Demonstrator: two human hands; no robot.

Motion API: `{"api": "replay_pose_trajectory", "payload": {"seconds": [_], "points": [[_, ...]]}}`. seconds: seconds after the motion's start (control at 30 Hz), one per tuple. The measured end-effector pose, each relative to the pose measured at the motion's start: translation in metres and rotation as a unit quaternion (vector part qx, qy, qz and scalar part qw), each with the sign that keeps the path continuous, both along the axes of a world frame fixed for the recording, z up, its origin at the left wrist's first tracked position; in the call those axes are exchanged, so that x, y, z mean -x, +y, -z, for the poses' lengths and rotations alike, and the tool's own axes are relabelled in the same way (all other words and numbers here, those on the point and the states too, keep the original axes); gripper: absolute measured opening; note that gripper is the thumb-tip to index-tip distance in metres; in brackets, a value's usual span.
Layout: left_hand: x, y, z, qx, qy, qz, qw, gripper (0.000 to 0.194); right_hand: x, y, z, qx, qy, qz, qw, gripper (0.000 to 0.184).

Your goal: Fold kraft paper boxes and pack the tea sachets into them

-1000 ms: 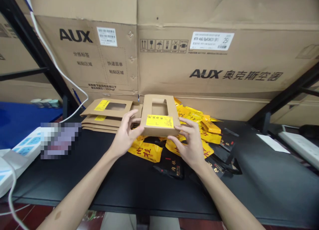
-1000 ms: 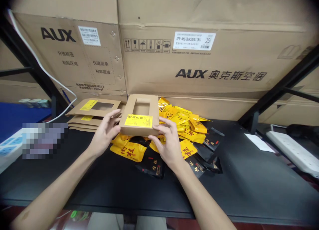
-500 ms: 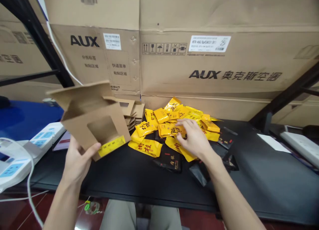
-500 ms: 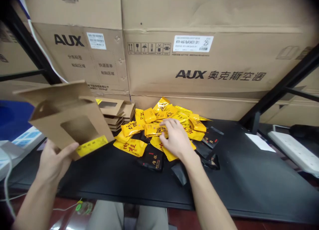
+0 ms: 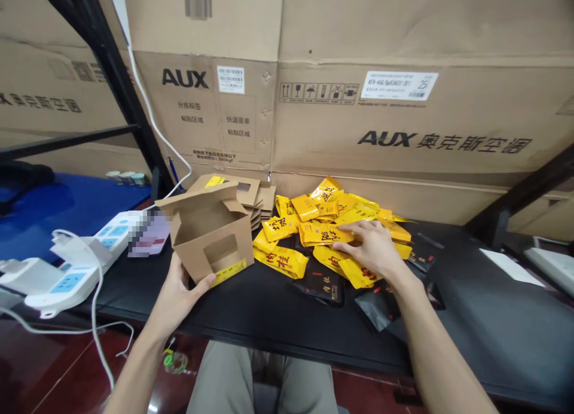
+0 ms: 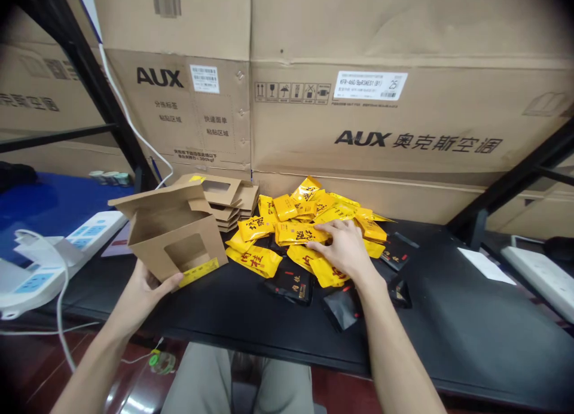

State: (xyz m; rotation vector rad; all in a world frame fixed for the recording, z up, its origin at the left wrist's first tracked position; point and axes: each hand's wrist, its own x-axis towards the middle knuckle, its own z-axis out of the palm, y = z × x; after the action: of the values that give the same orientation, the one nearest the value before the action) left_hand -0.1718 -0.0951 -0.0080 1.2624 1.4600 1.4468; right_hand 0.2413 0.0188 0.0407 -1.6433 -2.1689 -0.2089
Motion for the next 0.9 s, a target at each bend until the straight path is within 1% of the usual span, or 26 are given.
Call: {"api": "replay_pose_trajectory", "payload": {"seconds": [0.1,0.2,0.27,0.37,0.43,0.5,0.63,0.73,0.8,0.9], "points": [[-0.001,-0.001,-0.001,-0.005,-0.026,0.011,1.0,0.074,-0.011,0.006,0.003,-0.014,0.03,-0.069,0.997,0.041],[-0.002,-0.003,-0.003,-0.014,-0.022,0.021,0.999,0.071,-0.017,0.009,-0.001,-0.038,0.059,-0.103,0.992,0.036],[-0.001,-0.003,-0.004,-0.02,-0.02,0.03,0.999,0.069,-0.016,0.008,-0.008,-0.058,0.068,-0.116,0.989,0.032],[0.001,-0.004,-0.004,-0.024,-0.023,0.05,0.998,0.068,-0.006,0.003,-0.025,-0.098,0.076,-0.138,0.983,0.022],[0.002,-0.004,-0.003,-0.022,-0.024,0.059,0.998,0.068,0.005,-0.004,-0.04,-0.15,0.091,-0.136,0.975,0.018],[0.003,-0.003,-0.003,-0.02,-0.025,0.065,0.997,0.068,0.021,-0.015,-0.059,-0.193,0.1,-0.149,0.965,0.017],[0.005,-0.003,-0.004,-0.018,-0.024,0.079,0.996,0.066,0.061,-0.048,-0.109,-0.202,0.083,-0.242,0.945,0.011],[0.005,-0.003,-0.005,-0.012,-0.023,0.09,0.996,0.067,0.094,-0.072,-0.143,-0.25,0.075,-0.267,0.928,0.01],[0.005,-0.003,-0.005,-0.012,-0.027,0.096,0.995,0.07,0.116,-0.082,-0.159,-0.263,0.063,-0.279,0.921,0.009],[0.005,-0.002,-0.007,-0.013,-0.034,0.096,0.995,0.071,0.149,-0.088,-0.17,-0.235,0.012,-0.287,0.929,0.012]]}}
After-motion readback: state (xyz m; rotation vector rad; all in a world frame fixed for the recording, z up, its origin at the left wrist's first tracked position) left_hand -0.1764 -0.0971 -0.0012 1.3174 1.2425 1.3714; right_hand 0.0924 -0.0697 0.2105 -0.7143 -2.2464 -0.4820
